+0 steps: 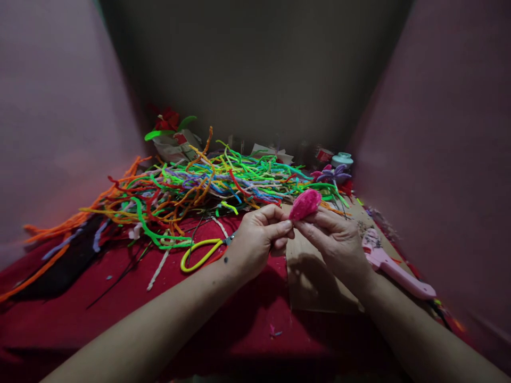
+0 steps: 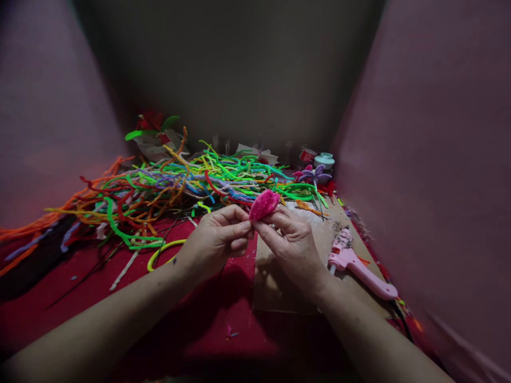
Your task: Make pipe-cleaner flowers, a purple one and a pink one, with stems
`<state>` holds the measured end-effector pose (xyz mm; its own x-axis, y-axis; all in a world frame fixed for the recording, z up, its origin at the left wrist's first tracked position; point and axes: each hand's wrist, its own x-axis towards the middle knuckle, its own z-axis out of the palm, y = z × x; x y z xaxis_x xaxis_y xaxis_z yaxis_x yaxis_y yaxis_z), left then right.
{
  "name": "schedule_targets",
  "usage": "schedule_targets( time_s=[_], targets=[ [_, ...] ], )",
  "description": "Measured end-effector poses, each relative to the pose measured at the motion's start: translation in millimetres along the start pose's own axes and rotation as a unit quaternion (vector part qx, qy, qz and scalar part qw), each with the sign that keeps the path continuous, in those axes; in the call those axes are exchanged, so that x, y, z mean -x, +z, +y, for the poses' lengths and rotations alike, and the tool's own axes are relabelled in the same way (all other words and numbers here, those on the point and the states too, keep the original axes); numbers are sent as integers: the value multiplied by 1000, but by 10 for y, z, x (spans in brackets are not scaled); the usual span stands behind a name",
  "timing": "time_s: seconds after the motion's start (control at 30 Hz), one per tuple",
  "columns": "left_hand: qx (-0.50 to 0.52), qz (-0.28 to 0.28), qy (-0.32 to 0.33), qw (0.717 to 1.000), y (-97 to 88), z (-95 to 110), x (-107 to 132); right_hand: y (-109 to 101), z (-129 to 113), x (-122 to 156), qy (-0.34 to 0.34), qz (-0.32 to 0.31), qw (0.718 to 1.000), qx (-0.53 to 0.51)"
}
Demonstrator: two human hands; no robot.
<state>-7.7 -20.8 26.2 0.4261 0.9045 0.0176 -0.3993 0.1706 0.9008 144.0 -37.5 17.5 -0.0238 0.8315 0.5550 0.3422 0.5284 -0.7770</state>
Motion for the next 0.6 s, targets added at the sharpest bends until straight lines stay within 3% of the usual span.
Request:
schedule_targets(
  time_s=[0.27,0.43,0.6],
  targets=[
    [-49,3,16,999,0,-28,7,37,5,8,87,4,996,-22],
    [-95,19,34,995,36,-6,49,66,9,22,145,-9,982,-124],
    [-181,19,90,979,82,47,109,110,5,44,143,21,975,-168]
  ],
)
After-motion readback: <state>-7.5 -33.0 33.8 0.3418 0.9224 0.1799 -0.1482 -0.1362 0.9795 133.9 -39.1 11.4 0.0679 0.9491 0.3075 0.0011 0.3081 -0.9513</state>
